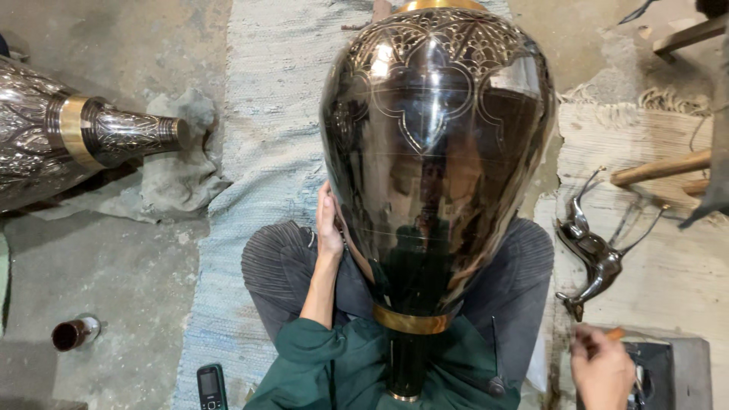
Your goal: The person sits cross-legged on the floor and uses a small chisel-like tool to engrave decorative patterns into the surface of a large dark vase. They hold the vase steady with one hand while carefully carving with the other.
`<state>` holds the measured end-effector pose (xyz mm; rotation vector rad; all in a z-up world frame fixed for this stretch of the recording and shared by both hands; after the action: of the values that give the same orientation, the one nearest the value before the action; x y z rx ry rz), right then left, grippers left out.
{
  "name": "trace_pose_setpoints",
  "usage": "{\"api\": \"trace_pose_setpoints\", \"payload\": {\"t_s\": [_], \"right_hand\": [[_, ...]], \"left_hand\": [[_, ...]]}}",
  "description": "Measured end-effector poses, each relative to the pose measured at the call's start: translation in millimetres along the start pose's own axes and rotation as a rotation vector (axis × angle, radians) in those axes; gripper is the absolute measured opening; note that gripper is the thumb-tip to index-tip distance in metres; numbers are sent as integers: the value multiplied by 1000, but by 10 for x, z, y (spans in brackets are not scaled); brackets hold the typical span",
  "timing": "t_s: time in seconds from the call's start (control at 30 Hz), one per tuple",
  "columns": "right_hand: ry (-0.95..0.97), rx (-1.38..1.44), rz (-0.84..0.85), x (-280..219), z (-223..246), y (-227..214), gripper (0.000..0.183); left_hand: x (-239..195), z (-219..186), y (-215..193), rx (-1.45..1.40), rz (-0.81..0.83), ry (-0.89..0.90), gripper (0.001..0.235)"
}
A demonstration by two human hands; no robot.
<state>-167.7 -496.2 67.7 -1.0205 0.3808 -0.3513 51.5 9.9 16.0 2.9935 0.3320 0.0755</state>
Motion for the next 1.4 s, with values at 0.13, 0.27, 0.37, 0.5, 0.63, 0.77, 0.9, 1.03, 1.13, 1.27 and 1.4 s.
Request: {"api": "trace_pose_setpoints", "payload": {"t_s": [0.13,0.27,0.37,0.5,0.63,0.77,0.9,1.03,1.13,1.27,1.4], "right_hand": [[152,-142,186,-209,-534,490,27],[82,-104,191,-399,-467,825,31],[54,-121,126,-462,-372,865,23],[45,-146,69,-514,-43,553,25],[-1,226,-115,-664,523,-28,21],[91,195,278,-808,1017,42,35],[98,3,326,-945,1112,129,36],[-65,253,170,-958,1034,-58,30],[-200,457,-61,-1038,1041,-401,29],[-169,824,-200,-1081,1139,-764,23],[-188,1171,-100,-982,1527,-610,22]], "left_hand": [[-21,-1,-16,-7,-21,10,73],[-33,38,-97,158,-83,-10,76],[-97,75,-137,165,-100,-10,76],[-103,-63,-101,149,-140,54,73],[-300,-379,-55,199,-194,144,64],[-601,-784,55,260,-312,268,51],[-928,-1137,151,133,-313,341,45],[-1226,-1480,326,65,-240,344,56],[-1439,-1722,533,8,-158,285,70],[-1667,-1994,1062,-130,253,155,93],[-1844,-2258,1505,-97,850,202,114]]}}
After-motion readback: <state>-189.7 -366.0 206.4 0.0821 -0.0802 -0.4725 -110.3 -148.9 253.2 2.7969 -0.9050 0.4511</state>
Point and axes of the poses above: each hand's wrist, its own x-axis towards the middle knuckle, its own y-axis out of the palm, z = x × y, the point moved 5 cm from there along x, towards the middle knuckle, and after that the axes turned 12 degrees about x, right-handed, at the moved point
